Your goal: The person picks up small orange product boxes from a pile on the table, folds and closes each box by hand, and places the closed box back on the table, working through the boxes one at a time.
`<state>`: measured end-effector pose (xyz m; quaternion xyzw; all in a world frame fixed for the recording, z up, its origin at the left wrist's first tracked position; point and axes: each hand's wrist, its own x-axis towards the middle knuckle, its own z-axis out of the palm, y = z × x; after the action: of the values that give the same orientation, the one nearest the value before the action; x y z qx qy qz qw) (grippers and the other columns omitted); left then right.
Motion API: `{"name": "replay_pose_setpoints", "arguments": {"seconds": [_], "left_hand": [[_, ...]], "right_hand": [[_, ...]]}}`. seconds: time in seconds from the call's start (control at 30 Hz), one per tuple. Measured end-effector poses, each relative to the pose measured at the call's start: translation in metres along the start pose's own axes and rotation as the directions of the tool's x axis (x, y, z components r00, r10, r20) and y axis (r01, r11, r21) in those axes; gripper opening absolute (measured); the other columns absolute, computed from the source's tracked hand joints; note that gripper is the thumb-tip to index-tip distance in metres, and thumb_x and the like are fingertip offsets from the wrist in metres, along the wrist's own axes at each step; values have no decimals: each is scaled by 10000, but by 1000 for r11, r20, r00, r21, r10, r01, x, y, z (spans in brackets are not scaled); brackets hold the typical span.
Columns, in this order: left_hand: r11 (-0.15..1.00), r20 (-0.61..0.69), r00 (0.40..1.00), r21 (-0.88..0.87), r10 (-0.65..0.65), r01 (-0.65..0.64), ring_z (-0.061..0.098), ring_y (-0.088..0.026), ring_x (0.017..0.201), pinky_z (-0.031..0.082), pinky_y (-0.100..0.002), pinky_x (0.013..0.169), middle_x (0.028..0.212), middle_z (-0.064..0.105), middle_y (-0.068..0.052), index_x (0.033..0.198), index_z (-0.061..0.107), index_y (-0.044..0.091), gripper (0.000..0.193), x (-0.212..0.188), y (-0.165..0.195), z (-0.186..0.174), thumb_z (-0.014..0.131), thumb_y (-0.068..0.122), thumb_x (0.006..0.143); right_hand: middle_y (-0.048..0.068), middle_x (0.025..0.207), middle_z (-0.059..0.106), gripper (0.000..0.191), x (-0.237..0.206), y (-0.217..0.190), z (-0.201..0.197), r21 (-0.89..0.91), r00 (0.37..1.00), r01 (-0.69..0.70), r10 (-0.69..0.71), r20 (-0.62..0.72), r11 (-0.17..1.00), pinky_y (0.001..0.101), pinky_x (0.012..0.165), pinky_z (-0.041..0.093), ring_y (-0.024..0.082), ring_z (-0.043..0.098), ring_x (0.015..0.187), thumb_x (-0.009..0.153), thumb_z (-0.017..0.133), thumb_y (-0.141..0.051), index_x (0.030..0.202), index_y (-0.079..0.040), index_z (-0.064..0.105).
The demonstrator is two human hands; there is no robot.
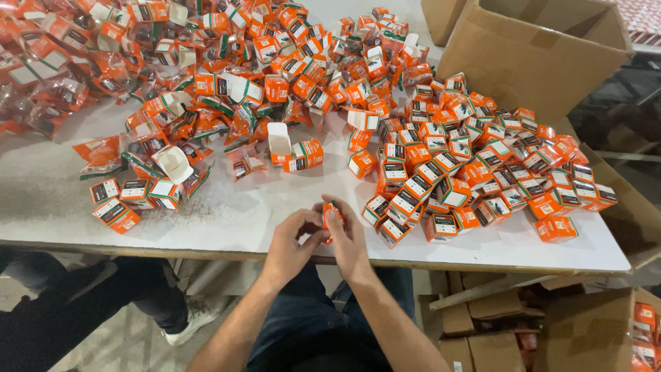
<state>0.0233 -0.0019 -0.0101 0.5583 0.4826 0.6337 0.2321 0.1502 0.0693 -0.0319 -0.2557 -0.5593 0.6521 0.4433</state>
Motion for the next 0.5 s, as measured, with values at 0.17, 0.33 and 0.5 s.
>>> {"name": "replay_pose_setpoints", "arguments": {"seconds": [0.17, 0.33, 0.5], "left_hand": [[942, 82, 996, 337, -34, 4, 541, -181, 699, 496, -308, 632, 878, 544, -74, 992, 613, 45, 346, 12, 13, -3, 847, 38, 737], [747, 18, 913, 569, 408, -345, 603, -278, 980, 527, -396, 849, 1041, 595, -106, 1143, 618, 94, 357, 101, 7, -62, 792, 57, 833], [325, 214, 936, 896, 281, -303, 579, -441, 1165, 528, -544, 909, 1143, 669, -225, 1039, 714, 181, 662, 154, -26, -109, 936, 350, 439]], "right_hand": [[66, 1043, 705, 275, 2, 1, -3, -112, 975, 151, -166, -145, 982, 216, 651, 499, 73, 610, 797, 1048, 529, -104, 1267, 12, 648], [2, 747, 591, 231, 0, 5, -21, -113, 983, 137, -149, -110, 984, 212, 518, 427, 50, 522, 582, 1060, 490, -73, 1194, 2, 663], [-14, 561, 515, 181, -1, 4, -23, -124, 989, 126, -135, -67, 984, 226, 430, 343, 53, 451, 459, 1059, 527, -50, 1056, 40, 685]]}}
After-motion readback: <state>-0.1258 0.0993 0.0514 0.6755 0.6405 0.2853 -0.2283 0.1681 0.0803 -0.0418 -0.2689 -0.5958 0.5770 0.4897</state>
